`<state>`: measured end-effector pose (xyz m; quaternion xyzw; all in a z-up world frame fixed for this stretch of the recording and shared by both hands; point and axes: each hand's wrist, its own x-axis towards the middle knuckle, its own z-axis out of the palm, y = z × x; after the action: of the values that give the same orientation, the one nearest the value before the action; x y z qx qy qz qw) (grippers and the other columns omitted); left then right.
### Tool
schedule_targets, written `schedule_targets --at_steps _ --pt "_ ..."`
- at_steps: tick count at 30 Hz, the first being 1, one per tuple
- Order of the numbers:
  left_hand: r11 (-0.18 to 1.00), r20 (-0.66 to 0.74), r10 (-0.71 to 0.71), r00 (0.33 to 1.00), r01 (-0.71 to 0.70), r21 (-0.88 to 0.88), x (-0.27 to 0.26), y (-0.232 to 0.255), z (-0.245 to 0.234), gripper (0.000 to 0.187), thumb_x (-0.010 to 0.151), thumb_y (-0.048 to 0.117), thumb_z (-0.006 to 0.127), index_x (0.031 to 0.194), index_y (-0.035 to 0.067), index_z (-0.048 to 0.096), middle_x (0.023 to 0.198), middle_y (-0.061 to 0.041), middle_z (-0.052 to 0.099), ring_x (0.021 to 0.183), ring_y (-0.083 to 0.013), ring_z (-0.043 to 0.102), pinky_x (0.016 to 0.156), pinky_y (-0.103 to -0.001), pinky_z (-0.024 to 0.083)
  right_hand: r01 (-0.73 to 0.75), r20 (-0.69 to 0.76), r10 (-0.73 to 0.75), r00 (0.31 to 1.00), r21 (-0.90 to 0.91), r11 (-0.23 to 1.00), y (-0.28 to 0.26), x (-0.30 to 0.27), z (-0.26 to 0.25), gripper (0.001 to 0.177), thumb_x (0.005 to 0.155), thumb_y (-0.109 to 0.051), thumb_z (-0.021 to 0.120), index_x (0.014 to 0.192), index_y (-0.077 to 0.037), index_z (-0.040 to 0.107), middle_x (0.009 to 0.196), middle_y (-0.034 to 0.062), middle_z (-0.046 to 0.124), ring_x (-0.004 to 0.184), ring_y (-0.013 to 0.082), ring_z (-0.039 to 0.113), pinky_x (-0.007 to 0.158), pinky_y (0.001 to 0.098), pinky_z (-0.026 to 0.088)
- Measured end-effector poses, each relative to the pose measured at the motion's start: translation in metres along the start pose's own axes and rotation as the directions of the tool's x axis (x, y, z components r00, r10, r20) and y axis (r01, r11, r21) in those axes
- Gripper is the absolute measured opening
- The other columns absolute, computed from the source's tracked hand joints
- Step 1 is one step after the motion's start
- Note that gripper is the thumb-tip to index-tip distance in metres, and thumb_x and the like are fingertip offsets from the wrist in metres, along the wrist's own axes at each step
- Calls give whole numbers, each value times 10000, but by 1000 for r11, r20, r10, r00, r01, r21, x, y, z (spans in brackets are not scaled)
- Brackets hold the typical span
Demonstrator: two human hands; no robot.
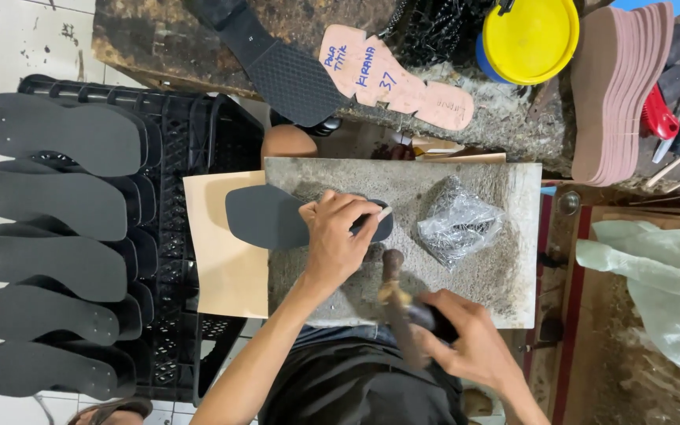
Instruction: Hammering small nails into the heel area of shoe soles on a stone block at a workbench.
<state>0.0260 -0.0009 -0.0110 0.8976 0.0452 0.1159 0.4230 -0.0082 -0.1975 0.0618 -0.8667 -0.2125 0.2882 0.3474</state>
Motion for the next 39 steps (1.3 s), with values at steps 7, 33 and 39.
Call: schedule_targets --at_steps 7,33,39 --pt "999 9 14 1000 -13 -47 -1 -3 0 153 815 272 543 796 176 661 800 60 625 757 -123 438 676 -347 194 -4 -185 -1 983 -30 1000 -1 4 -1 253 729 -309 443 801 -68 462 639 17 478 430 89 395 361 224 273" --pt "999 51 15 999 -13 -34 0 -4 -5 61 778 158 548 755 163 604 837 51 604 795 -146 455 693 -340 187 -111 -300 110 947 14 994 1 31 17 417 821 -387 414 827 13 534 496 64 502 291 132 428 252 245 330" --pt "1000 118 13 993 -10 -22 -6 -4 -19 257 829 363 521 867 139 641 874 17 584 835 -161 466 727 -348 236 -185 -354 238 905 177 967 8 17 18 447 831 -423 388 531 -104 478 460 0 477 421 117 484 433 270 426"
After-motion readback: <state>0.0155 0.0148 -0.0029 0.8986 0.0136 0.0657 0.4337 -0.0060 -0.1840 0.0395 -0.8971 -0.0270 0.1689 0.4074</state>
